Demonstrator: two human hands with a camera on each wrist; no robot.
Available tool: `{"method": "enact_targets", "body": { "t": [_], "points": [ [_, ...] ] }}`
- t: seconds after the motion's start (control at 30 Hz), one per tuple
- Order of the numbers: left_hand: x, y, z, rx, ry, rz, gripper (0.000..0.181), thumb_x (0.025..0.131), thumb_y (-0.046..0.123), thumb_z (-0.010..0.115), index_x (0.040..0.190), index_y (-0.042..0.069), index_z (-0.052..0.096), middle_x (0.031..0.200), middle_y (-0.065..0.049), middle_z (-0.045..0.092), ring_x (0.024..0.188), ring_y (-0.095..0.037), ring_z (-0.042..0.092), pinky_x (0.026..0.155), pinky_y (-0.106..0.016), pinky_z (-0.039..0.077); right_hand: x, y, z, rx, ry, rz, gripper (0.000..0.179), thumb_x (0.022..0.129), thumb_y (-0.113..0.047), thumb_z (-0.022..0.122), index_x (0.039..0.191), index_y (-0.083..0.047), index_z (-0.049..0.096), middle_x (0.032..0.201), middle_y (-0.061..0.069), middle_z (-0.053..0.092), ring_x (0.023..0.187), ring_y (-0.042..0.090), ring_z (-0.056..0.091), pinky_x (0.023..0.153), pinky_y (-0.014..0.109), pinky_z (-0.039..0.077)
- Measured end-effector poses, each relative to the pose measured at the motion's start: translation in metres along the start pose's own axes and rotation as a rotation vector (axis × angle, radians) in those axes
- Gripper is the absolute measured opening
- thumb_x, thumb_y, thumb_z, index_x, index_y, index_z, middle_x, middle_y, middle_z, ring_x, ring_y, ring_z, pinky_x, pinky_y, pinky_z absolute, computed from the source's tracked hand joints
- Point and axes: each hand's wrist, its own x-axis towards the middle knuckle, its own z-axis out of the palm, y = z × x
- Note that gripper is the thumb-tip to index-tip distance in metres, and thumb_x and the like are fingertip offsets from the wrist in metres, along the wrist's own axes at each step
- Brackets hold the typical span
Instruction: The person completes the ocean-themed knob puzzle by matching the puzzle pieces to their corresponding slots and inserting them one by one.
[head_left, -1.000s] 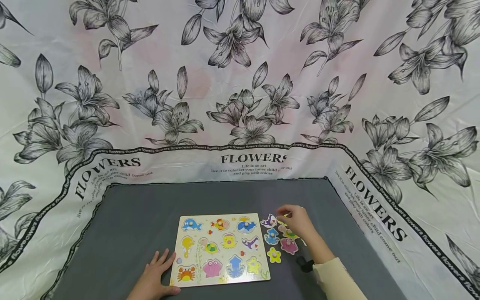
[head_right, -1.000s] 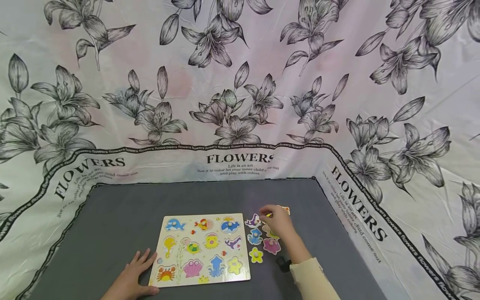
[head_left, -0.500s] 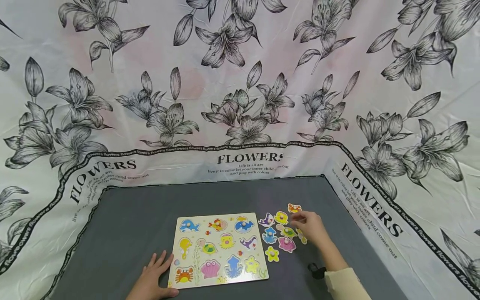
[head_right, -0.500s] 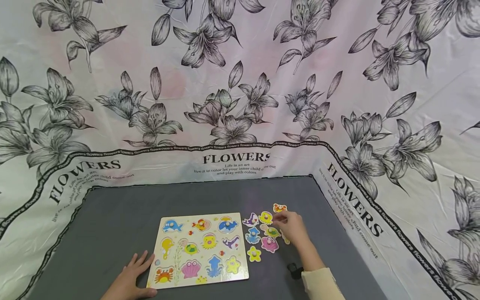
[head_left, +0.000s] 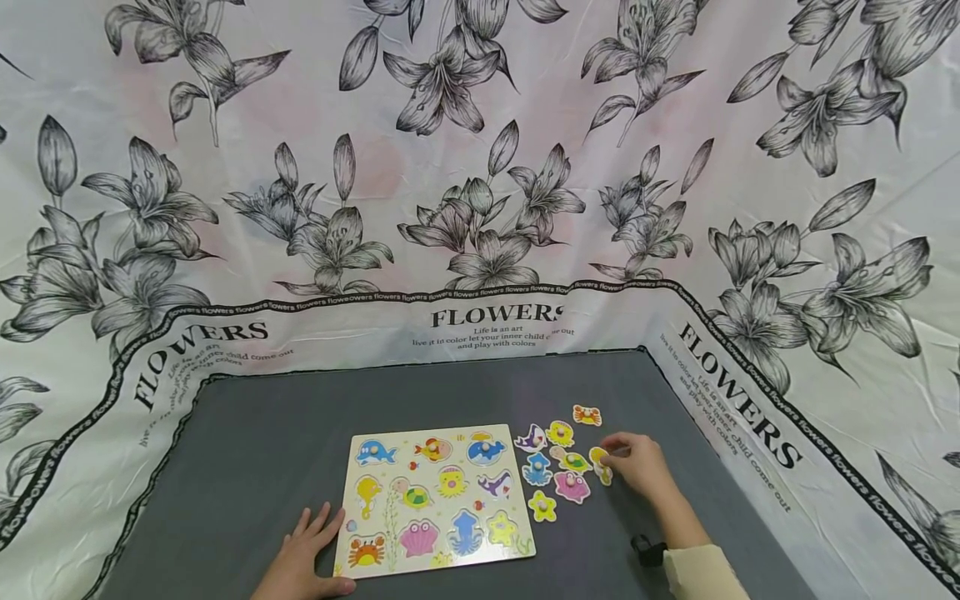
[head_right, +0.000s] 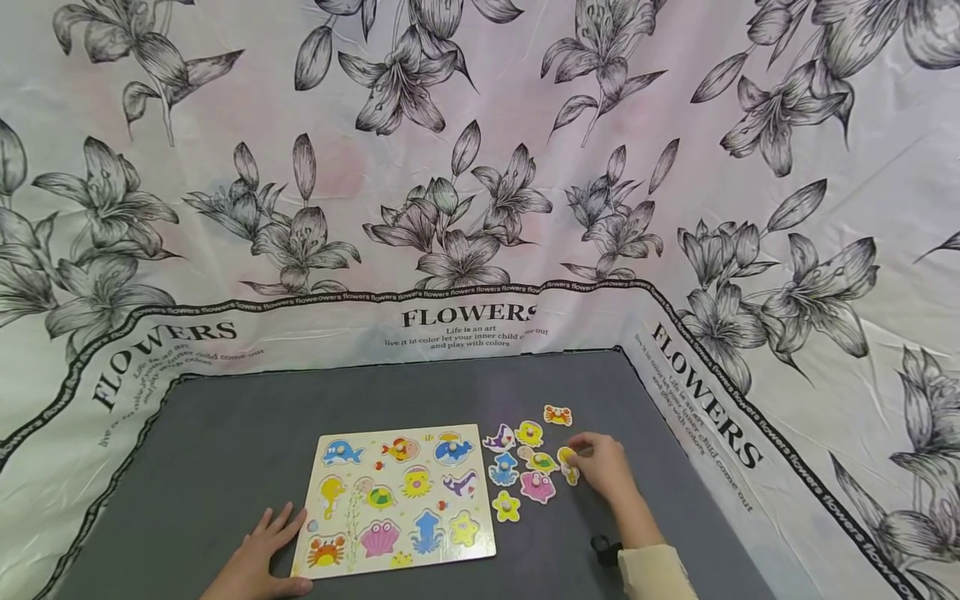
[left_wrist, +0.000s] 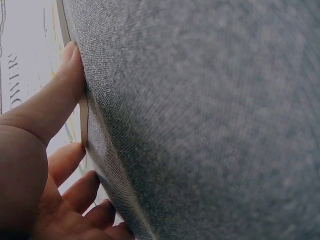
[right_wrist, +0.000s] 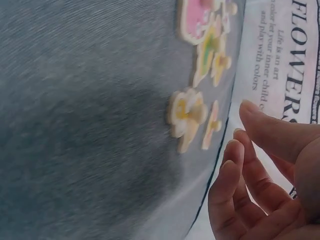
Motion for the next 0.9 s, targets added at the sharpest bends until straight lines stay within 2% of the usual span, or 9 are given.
{"method": "enact_targets", "body": {
  "t": [0.23,0.43,0.57,0.9],
  "points": [
    [0.001,0.000,-0.001,0.015,-0.005,0.004,0.113,0.065,0.051,0.090,0.154,0.002,0.040,0.159,-0.034,0.025,0.143,-0.065,0.008,0.105,-0.083,0.016,0.002,0.012,0.006,0.009,-0.019,0.026,0.019,0.084,-0.006,0.080,0.102,-0.003,0.076,0.098,0.010,0.074,0.081,0.017,0.067,0.064,0.031,0.051],
    [0.001,0.000,-0.001,0.027,-0.020,0.009,0.113,0.066,0.052,0.089,0.154,0.002,0.039,0.158,-0.036,0.025,0.142,-0.067,0.009,0.104,-0.084,0.017,0.004,0.020,0.014,-0.011,-0.025,0.045,0.016,0.082,-0.005,0.082,0.097,-0.003,0.076,0.088,0.006,0.072,0.076,0.014,0.062,0.066,0.030,0.049],
    [0.000,-0.001,0.000,0.026,-0.015,0.014,0.113,0.066,0.052,0.089,0.154,0.002,0.039,0.158,-0.036,0.025,0.142,-0.067,0.009,0.103,-0.084,0.017,0.004,0.021,0.017,-0.014,-0.021,0.069,0.013,0.084,-0.005,0.080,0.096,-0.004,0.076,0.086,0.004,0.072,0.075,0.013,0.061,0.067,0.030,0.049],
    [-0.002,0.001,-0.002,-0.001,-0.010,0.005,0.113,0.065,0.050,0.090,0.154,0.003,0.039,0.159,-0.034,0.025,0.143,-0.065,0.007,0.105,-0.083,0.015,0.006,0.022,0.020,-0.031,0.005,0.060,0.008,0.085,-0.006,0.079,0.092,-0.004,0.076,0.083,0.003,0.071,0.073,0.014,0.060,0.066,0.031,0.048]
  ]
}}
